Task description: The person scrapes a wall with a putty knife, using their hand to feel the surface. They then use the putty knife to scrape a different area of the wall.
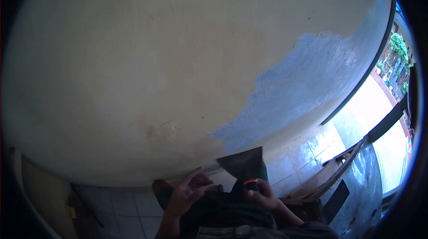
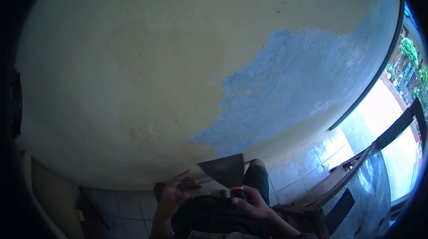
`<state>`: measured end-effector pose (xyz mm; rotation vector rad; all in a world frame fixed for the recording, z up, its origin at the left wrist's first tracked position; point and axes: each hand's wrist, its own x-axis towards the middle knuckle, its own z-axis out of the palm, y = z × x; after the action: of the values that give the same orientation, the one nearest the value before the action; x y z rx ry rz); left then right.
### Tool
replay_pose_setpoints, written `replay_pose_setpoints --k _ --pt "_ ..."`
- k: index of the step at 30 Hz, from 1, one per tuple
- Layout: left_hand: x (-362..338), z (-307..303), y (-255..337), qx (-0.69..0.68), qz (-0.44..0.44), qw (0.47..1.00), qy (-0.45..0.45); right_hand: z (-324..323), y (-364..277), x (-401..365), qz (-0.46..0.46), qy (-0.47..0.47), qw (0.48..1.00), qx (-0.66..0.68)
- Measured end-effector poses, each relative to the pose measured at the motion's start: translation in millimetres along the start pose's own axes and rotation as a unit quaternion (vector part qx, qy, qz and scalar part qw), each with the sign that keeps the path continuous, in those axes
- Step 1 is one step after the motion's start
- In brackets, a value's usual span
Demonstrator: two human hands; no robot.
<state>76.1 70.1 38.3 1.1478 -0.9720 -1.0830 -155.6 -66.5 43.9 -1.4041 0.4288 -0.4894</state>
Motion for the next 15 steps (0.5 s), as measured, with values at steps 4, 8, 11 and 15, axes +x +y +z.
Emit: replay_pose_setpoints --k 4,8,11,15 --pt "-4.7 14.4 79.2 -0.045 0.453 0.889 -0.056 16.0 19.0 3.4 0.010 0.102 0.984 0.145" --pt "-7.6 72.1 123.7 -0.088 0.622 0.759 -0.172 29.5 14.2 10.0 -0.032 0.125 0.989 0.071" --pt "-4.4 100.0 132.3 -0.091 0.636 0.741 -0.196 39.8 11.3 2.5 -0.050 0.158 0.976 0.139" --pt "7.0 111.9 133.6 -0.089 0.642 0.728 -0.223 48.5 23.4 2.2 -0.027 0.209 0.968 0.134"
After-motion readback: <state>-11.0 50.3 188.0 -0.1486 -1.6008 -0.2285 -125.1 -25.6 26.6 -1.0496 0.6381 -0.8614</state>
